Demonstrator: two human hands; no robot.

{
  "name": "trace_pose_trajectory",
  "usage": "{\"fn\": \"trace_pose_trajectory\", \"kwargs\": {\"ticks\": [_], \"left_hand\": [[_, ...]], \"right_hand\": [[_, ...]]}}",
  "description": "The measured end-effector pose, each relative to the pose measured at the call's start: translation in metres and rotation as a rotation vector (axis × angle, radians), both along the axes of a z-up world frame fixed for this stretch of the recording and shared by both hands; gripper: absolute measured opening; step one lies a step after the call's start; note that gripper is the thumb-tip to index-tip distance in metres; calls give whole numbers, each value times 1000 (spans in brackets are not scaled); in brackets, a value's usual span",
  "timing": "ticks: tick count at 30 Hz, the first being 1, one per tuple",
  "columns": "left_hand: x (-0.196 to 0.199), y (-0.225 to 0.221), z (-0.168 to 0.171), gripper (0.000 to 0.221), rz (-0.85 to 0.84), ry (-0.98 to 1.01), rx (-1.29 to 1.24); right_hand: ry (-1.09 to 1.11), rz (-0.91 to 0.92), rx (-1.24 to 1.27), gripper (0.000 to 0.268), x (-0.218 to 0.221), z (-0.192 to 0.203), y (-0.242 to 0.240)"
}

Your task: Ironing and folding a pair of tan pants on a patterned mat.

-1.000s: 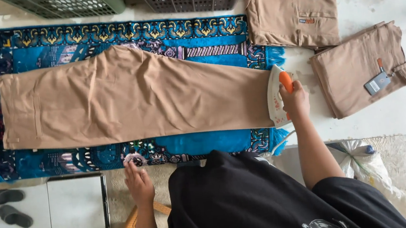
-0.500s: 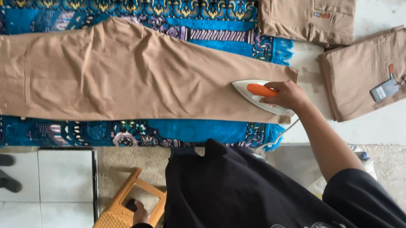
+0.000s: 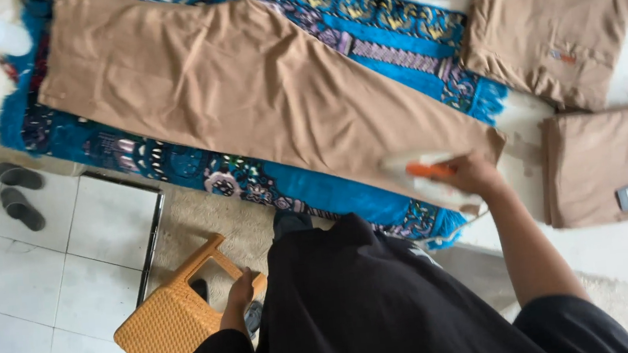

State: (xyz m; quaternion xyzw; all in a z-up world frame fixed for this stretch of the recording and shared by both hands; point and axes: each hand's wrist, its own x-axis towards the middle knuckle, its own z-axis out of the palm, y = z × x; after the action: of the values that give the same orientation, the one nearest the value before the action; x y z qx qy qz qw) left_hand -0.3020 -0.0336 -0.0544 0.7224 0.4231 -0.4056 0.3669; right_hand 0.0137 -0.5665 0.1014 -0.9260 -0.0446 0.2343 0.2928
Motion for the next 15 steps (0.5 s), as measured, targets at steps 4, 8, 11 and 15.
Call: {"fn": "trace_pose_trajectory", "kwargs": {"ticks": [4, 8, 11, 15], "left_hand": [[-4, 2, 14, 91, 3, -73, -29], [-12, 4, -10, 83, 21, -74, -23], [-22, 6, -20, 81, -30, -60, -40], [-15, 5, -35, 82, -26, -67, -74]], "right_hand": [[134, 18, -194, 49, -8, 22, 47], [-4, -255, -140, 42, 27, -19, 39], [129, -233, -112, 46, 29, -7, 56], [226, 66, -258, 57, 11, 50, 105]]}}
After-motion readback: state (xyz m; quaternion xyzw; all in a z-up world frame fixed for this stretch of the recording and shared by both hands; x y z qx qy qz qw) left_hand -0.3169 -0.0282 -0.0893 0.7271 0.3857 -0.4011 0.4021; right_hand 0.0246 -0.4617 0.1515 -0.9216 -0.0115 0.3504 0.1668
